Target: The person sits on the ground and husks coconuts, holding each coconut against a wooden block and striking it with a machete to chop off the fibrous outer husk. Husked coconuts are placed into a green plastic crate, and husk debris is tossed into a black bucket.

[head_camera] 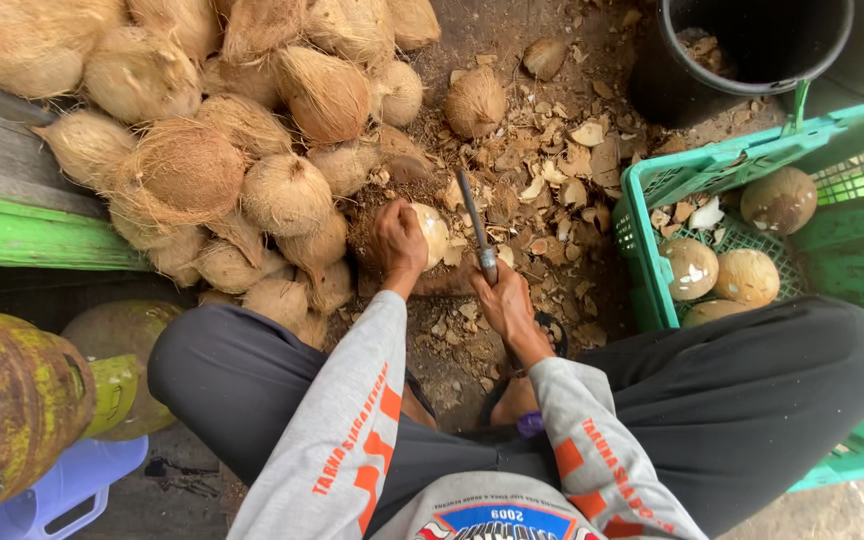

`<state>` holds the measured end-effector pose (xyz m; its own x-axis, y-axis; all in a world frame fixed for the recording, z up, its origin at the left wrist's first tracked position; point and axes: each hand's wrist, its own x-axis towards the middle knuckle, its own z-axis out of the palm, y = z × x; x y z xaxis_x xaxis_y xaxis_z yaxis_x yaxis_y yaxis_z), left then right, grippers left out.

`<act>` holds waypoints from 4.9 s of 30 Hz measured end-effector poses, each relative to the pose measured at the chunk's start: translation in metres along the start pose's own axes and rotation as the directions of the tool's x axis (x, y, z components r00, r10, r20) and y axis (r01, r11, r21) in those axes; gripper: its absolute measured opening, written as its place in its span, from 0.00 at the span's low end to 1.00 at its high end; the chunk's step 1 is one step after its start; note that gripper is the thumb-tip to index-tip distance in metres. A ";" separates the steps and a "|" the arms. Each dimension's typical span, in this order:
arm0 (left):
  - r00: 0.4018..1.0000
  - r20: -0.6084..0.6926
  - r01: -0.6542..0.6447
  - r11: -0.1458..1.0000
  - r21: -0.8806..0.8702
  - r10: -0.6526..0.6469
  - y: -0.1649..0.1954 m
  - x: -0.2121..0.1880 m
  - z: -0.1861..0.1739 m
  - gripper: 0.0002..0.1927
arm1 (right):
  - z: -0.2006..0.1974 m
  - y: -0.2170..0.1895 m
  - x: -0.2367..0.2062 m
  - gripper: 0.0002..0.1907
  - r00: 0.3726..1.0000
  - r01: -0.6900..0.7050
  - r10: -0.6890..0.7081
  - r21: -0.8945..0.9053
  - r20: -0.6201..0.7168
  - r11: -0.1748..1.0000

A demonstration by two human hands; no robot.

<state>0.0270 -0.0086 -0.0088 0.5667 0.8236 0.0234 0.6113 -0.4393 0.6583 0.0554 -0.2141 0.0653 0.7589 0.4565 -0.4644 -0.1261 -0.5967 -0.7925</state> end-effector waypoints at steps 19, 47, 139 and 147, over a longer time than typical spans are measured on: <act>1.000 0.024 0.004 0.995 0.098 -0.007 0.018 0.003 0.005 0.16 | 0.007 -0.015 -0.004 0.13 0.998 0.012 -0.012 -0.005 0.056 1.000; 0.934 0.123 -0.321 0.940 -0.119 0.335 -0.020 0.004 -0.032 0.25 | -0.013 0.016 -0.001 0.16 0.861 -0.351 0.079 0.475 0.502 0.807; 0.988 -0.093 -0.107 0.982 0.156 0.122 0.007 -0.027 -0.002 0.26 | 0.016 0.001 0.004 0.11 0.991 -0.031 0.033 -0.016 0.132 0.999; 0.987 -0.034 -0.148 0.978 0.144 0.154 -0.001 -0.024 -0.007 0.25 | -0.009 -0.019 -0.008 0.17 0.985 -0.022 0.024 -0.013 0.170 1.000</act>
<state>0.0090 -0.0254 -0.0055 0.6347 0.7580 0.1503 0.5941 -0.6031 0.5323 0.0575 -0.2120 0.0872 0.6363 0.5477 -0.5433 -0.1343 -0.6148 -0.7771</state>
